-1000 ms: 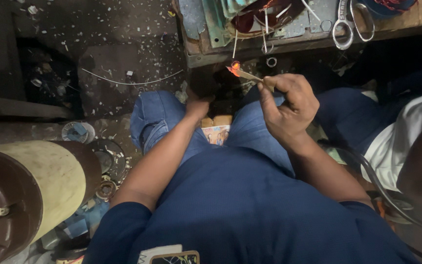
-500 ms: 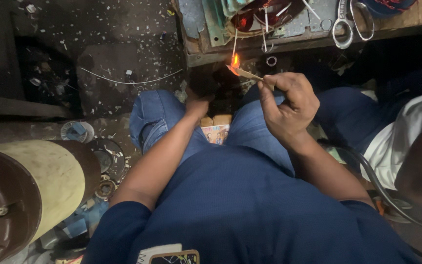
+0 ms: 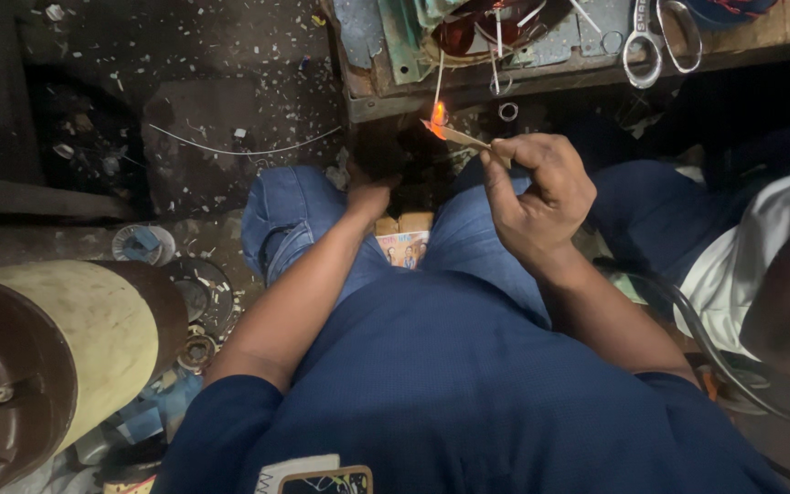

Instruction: The person lights a match and uses the flame to heat the copper windings of a motor stator, likely to melt varnish or insulation. They hold the matchstick against the windings for an extended period, then briefly handle the stator with their hands.

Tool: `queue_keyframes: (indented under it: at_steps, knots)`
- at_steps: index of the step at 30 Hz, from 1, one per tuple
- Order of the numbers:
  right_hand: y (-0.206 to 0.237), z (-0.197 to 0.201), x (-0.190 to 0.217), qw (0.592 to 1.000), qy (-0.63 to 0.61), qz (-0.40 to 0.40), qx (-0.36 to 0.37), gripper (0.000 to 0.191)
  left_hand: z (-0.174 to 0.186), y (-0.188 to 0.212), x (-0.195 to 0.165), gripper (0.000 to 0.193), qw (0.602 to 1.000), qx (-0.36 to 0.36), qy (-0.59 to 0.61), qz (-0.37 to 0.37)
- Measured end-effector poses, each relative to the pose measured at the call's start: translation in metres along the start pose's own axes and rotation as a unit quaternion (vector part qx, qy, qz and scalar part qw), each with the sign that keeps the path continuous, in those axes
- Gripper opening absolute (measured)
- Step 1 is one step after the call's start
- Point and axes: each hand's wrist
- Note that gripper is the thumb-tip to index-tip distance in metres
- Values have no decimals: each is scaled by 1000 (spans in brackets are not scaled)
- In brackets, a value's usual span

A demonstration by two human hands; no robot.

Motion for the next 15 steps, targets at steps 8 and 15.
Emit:
queue_keyframes:
  at_steps: [8,15]
  knots:
    - [1,1,2,1000,20,-8,2,20,2,1,-6,103,998,10,43,44]
    - [0,2,2,999,32,1,3,19,1,1,-4,102,999,6,39,30]
Point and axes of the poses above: each hand's wrist, its own y-axis away from the middle knuckle, its own z-axis out of the back of the hand, x = y × z, and after that the axes turned 1 degree about -y, right-handed
